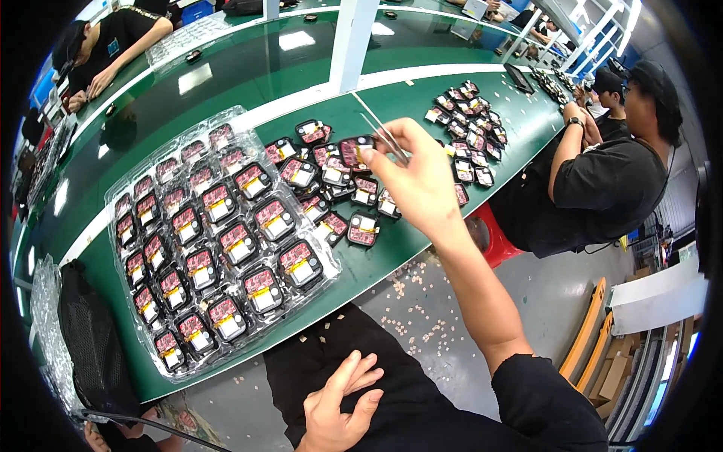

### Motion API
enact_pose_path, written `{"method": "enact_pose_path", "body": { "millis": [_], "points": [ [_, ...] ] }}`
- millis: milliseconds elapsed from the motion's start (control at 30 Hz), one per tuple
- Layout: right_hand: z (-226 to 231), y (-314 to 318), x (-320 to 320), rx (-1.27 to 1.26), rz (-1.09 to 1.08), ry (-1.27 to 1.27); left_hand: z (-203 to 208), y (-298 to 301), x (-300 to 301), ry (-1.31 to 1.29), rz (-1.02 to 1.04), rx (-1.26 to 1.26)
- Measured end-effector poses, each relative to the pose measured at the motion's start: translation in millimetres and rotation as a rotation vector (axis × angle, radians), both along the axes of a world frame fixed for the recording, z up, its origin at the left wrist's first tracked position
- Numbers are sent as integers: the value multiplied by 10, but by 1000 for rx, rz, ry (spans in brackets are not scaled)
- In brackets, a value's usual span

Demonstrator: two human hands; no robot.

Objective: Assembling small electronic components, specifically smartwatches, using tweezers.

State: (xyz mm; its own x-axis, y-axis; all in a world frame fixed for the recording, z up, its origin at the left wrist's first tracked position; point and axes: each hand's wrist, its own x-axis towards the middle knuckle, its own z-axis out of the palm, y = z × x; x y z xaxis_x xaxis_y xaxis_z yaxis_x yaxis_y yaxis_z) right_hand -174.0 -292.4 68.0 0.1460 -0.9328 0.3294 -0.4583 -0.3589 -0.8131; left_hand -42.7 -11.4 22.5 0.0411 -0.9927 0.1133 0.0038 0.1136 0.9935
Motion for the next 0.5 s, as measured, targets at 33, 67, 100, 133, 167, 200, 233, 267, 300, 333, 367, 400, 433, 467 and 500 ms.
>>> {"method": "enact_pose_path", "body": {
  "millis": [33,67,100,133,167,200,233,267,300,333,367,400,433,467,500],
  "points": [
    [-33,-136,41,16,29,24,-101,20,-34,-8,-21,18],
    [-50,-227,77,33,57,49,-197,33,-63,-17,-42,36],
    [-7,-248,142,70,92,221,-176,44,-88,7,-35,93],
    [-115,-280,175,-89,124,284,-170,33,-76,8,-38,87],
    [-121,-262,157,-133,108,293,-171,20,-53,-7,-61,84],
    [-125,-260,151,-175,107,302,-177,20,-34,-20,-68,85],
    [-148,-315,20,-255,26,374,-179,34,-26,-30,-70,94],
    [-179,-406,-170,-335,-53,444,-183,30,-15,-24,-57,94],
    [-130,-472,-416,-311,-131,559,-174,7,-3,-35,-72,91],
    [-106,-550,-620,-283,-204,667,-167,-11,18,-53,-81,94],
    [-107,-640,-796,-162,-211,743,-60,-15,46,-11,-82,128],
    [-84,-720,-917,-42,-215,814,-71,-13,68,-11,-81,129],
    [-31,-775,-957,46,-124,846,-100,-9,75,7,-59,140],
    [8,-819,-985,135,-33,877,-114,-4,82,24,-38,150],
    [19,-825,-982,80,-19,839,-109,-12,90,25,-37,151]
  ]
}}
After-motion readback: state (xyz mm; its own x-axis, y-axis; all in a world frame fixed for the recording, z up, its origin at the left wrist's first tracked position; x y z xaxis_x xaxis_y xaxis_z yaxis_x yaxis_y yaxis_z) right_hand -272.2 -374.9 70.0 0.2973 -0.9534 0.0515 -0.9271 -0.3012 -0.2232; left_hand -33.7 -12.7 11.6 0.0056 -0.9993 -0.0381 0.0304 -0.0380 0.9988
